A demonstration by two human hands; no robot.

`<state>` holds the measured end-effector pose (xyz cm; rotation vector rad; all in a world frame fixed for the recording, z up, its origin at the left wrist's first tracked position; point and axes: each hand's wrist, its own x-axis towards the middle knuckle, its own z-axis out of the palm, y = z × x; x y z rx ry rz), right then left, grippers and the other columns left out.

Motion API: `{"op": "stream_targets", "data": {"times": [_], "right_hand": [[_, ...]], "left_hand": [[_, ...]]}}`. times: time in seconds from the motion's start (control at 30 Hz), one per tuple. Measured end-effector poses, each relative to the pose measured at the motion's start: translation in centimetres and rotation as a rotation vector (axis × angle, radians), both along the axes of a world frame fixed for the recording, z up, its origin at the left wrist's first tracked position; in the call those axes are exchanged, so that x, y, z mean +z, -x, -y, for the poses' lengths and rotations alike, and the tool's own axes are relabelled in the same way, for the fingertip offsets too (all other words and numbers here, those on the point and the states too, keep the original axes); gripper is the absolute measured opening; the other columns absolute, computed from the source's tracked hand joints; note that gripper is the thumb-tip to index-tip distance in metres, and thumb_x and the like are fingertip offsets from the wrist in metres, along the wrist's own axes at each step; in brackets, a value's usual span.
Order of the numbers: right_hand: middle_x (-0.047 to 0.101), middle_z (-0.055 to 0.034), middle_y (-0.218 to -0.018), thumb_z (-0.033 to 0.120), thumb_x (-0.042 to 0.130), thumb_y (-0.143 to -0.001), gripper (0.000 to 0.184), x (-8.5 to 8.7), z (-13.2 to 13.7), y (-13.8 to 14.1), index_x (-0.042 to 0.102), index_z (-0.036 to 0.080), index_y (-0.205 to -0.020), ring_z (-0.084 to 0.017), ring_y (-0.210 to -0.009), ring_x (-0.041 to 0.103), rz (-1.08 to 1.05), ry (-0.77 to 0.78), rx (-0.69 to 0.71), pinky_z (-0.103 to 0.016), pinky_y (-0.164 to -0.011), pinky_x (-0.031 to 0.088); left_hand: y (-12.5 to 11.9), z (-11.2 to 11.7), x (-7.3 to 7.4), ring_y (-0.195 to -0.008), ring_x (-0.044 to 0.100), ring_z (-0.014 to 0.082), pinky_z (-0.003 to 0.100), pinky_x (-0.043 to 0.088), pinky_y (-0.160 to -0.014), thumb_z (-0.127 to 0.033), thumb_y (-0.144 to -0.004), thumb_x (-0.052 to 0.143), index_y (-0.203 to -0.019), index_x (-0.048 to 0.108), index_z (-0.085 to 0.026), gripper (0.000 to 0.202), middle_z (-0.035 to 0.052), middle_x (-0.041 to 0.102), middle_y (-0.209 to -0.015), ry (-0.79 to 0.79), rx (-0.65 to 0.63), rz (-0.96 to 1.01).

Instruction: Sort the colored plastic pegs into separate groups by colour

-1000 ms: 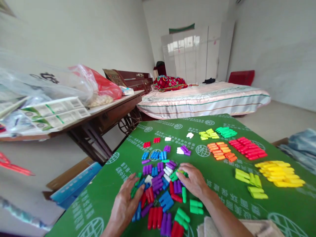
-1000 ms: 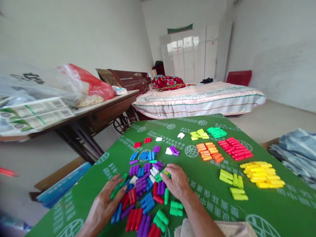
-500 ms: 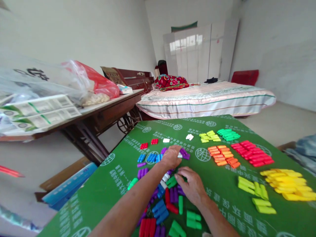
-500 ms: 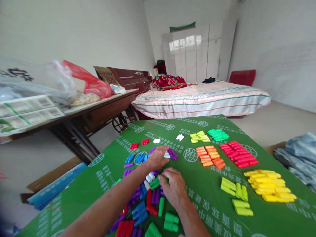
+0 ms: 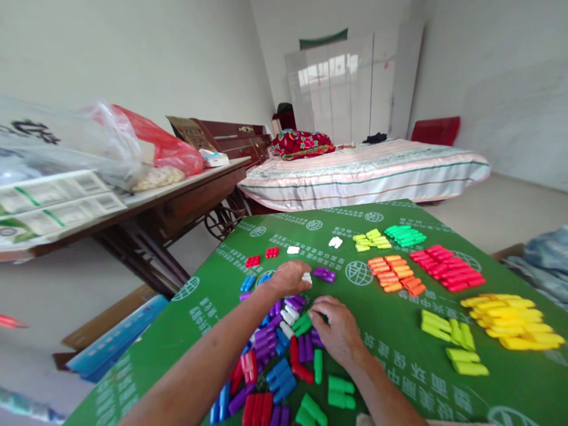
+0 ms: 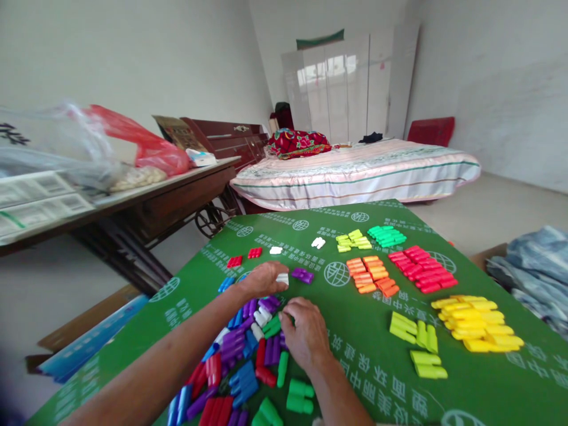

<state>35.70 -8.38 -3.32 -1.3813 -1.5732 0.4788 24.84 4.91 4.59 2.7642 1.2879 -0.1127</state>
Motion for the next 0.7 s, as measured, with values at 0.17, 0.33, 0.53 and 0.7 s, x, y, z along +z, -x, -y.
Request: {"op": "stream_targets", "data": {"times": [0.17, 0.33, 0.53, 0.7], "right_hand": [[0.068, -0.0018, -0.089, 0.017, 0.054, -0.085, 0.019, 0.0, 0.0, 0.1, 0.069, 0.022, -0.076, -0.015, -0.087, 0.060, 0.013, 0.008, 0.000, -0.026, -0.083, 0.043], [0.068, -0.0026, -0.090, 0.016, 0.052, -0.085, 0.020, 0.1, 0.0, 0.1, 0.070, 0.022, -0.076, -0.016, -0.089, 0.061, 0.011, 0.029, 0.002, -0.028, -0.085, 0.043], [0.069, -0.0032, -0.094, 0.016, 0.053, -0.084, 0.020, 0.2, 0.0, 0.2, 0.071, 0.022, -0.079, -0.017, -0.091, 0.061, -0.008, 0.059, -0.010, -0.030, -0.087, 0.044], [0.069, -0.0032, -0.095, 0.015, 0.052, -0.083, 0.021, 0.2, 0.1, 0.3, 0.071, 0.022, -0.080, -0.017, -0.092, 0.061, -0.028, 0.073, -0.027, -0.031, -0.086, 0.045]], "left_hand": [[0.4, -0.8, 1.5, -0.085, 0.064, 0.0185, 0.025, 0.047, -0.076, -0.032, -0.073, 0.063, -0.083, 0.067, -0.022, 0.014, 0.0023, 0.070, -0.089, -0.019, 0.056, 0.042], [-2.0, -2.5, 1.6, -0.079, 0.063, 0.0155, 0.023, 0.045, -0.069, -0.037, -0.078, 0.059, -0.091, 0.067, -0.021, 0.022, 0.0007, 0.070, -0.083, -0.042, 0.124, 0.115], [-6.5, -4.2, 0.0, -0.085, 0.064, 0.0181, 0.025, 0.047, -0.073, -0.037, -0.076, 0.060, -0.092, 0.069, -0.019, 0.025, 0.0051, 0.071, -0.091, -0.062, 0.206, 0.131], [-8.9, -4.5, -1.4, -0.086, 0.065, 0.0191, 0.026, 0.049, -0.072, -0.036, -0.074, 0.063, -0.095, 0.069, -0.021, 0.027, 0.0057, 0.071, -0.093, -0.037, 0.228, 0.133]]}}
